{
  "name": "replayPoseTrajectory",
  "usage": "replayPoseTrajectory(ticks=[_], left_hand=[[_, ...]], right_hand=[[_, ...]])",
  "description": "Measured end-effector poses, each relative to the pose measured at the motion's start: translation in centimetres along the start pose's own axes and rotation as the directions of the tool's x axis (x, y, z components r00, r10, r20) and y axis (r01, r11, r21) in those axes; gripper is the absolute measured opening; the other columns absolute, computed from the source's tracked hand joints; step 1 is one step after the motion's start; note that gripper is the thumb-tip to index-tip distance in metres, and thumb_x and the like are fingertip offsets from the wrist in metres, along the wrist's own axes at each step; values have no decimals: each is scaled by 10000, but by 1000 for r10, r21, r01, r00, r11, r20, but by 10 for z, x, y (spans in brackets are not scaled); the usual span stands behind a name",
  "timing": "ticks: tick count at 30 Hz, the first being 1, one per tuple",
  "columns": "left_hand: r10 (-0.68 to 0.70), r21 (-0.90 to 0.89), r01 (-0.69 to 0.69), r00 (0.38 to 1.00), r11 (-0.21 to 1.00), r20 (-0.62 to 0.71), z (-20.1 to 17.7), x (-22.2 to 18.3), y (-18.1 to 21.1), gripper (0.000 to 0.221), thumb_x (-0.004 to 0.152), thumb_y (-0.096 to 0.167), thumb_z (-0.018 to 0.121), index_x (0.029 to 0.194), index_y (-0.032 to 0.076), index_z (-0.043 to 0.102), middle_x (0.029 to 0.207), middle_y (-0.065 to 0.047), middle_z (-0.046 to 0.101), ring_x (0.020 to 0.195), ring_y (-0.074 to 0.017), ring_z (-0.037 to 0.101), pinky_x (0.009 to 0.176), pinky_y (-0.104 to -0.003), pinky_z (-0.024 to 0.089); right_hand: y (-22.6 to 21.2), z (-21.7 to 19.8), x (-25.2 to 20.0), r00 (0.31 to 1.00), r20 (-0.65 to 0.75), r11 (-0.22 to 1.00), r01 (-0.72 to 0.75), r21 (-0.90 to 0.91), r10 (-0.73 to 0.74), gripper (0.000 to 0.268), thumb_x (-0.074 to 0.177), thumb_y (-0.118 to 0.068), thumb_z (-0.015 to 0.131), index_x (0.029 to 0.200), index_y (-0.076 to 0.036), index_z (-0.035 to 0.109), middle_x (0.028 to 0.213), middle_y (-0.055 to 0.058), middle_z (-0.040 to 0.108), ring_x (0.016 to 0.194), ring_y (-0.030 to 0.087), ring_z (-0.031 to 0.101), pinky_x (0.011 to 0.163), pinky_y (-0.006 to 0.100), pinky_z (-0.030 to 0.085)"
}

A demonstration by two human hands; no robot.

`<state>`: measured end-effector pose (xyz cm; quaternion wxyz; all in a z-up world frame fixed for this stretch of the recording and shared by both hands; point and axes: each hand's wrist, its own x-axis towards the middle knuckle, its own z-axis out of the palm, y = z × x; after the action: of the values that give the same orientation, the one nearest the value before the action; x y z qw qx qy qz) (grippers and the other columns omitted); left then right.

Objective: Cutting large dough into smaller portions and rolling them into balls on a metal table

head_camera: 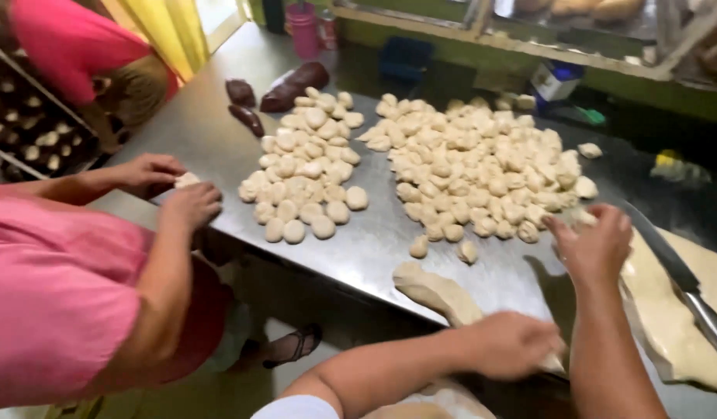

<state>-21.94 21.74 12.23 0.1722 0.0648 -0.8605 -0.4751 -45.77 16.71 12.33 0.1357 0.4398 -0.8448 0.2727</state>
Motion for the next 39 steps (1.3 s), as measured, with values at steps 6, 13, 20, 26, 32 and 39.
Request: replayPoseTrajectory(ticks=[6, 13, 20, 26, 32, 39], left_hand=[[-559, -844, 73, 779, 531, -284, -49, 34, -1, 653, 1109, 660, 306, 1609, 241, 341, 1072, -60, 569, 793, -187, 622, 640, -320, 606], [-342, -86, 334, 932, 939, -123, -1, 99, 64, 297, 1022, 315, 366, 879, 125, 544, 875, -122, 634, 810, -286, 601, 787, -427, 469], [-769, -514, 577, 536, 635, -348, -34, 121, 73, 895, 774, 53, 563, 1608, 162, 260, 1064, -90, 536, 1039, -244, 532, 926, -378, 456], [-785, -882, 136, 530, 451, -320, -31, 115, 21, 415, 986, 451, 484, 1211, 146, 652, 1082, -109, 578, 1038, -249, 544, 952, -344, 433], [-314, -7, 314, 949, 949, -41, -4, 84, 48, 231, 977, 174, 448, 767, 100, 506, 722, -88, 584, 704, -221, 508, 724, -440, 440], [-565, -299, 525, 823, 796, -57, -64, 27, 24, 485, 1017, 352, 362, 1461, 158, 386, 1095, -132, 665, 1103, -286, 660, 909, -417, 457]], right_hand=[[-52, -41, -74, 879, -245, 714, 476, 514, -410, 873, 977, -693, 473, 1341, 99, 520, 1318, 391, 504, 1312, 605, 446, 1160, 619, 305], [32, -7, 45, 964, -89, 899, 266, 347, -251, 332, 930, -374, 830, 880, -106, 641, 832, 78, 640, 805, 332, 582, 865, 492, 423], [12, -35, 44, 891, -164, 560, 399, 726, -423, 649, 1042, -542, 421, 1348, 6, 589, 1291, 199, 617, 1229, 355, 547, 1072, 490, 416], [-7, -34, -30, 823, -232, 411, 478, 776, -519, 349, 950, -333, 685, 1062, -3, 708, 749, 61, 497, 768, 266, 491, 896, 445, 410], [44, 11, 25, 986, 89, 954, 112, 279, -141, 465, 936, -467, 768, 1029, -32, 632, 898, 247, 668, 860, 481, 614, 735, 590, 465], [-73, -84, -8, 968, 61, 890, 197, 411, -242, 627, 945, -619, 538, 1263, -84, 611, 1546, 228, 466, 1397, 427, 427, 1069, 642, 368]])
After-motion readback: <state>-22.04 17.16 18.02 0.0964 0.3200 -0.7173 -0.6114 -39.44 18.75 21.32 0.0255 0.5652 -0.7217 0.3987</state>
